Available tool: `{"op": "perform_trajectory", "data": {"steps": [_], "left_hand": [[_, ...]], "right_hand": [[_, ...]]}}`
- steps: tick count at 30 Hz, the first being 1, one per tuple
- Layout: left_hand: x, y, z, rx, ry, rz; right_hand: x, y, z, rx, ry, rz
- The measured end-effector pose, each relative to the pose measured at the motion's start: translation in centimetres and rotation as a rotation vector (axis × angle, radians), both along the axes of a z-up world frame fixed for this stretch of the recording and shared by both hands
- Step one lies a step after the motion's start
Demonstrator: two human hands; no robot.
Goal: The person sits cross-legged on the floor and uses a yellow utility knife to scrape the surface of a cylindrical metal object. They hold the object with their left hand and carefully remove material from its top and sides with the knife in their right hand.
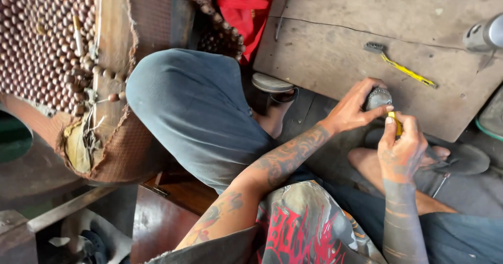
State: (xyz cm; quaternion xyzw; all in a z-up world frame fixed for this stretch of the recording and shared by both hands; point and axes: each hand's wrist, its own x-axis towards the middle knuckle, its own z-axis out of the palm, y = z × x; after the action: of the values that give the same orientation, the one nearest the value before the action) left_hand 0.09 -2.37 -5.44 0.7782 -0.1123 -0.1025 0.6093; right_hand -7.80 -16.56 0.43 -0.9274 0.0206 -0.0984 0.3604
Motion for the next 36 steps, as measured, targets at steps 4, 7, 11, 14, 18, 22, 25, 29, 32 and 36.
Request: {"op": "perform_trajectory", "data": {"steps": [4,7,11,14,18,22,25,29,32,36], "left_hand": [[0.1,0.5,0.0,-0.027,-0.003,-0.023],[0.1,0.3,-0.3,-0.032,0.009,-0.028],[0.0,-0.2,-0.5,-0.033,0.024,0.008],[0.3,0.2,-0.6,-0.037,0.008,-0.008],[-0.4,-0.4,-2.9,-0.175,-0.041,0.035],[-0.4,-0.5,-2.9,-0.195,-0.056,0.046],[-0.1,-0.4,-3.1,-0.213,-0.074,0.037],[0.0,-0.4,-3.2,-0.222,-0.064,0.024],[-0.3,-0.1,-2.6,-0.238,-0.041,0.014],[0.0,0.2,-2.4,-0.228,-0.058,-0.006]], "right_hand": [[-0.7,0.1,0.5,-0.025,0.030,0.025],[-0.5,0.3,0.3,-0.005,0.015,0.015],[-0.1,0.4,0.1,-0.019,0.035,-0.033],[-0.3,0.5,0.3,-0.039,0.027,-0.024],[-1.3,-0.8,-3.3,-0.191,-0.060,-0.068],[-0.7,-1.0,-3.6,-0.177,-0.070,-0.052],[-0.9,-0.5,-2.6,-0.182,-0.064,-0.040],[-0.4,-0.4,-2.9,-0.197,-0.054,-0.046],[-0.5,-0.2,-2.4,-0.219,-0.046,-0.045],[-0.9,-0.5,-2.8,-0.230,-0.006,-0.063]]}}
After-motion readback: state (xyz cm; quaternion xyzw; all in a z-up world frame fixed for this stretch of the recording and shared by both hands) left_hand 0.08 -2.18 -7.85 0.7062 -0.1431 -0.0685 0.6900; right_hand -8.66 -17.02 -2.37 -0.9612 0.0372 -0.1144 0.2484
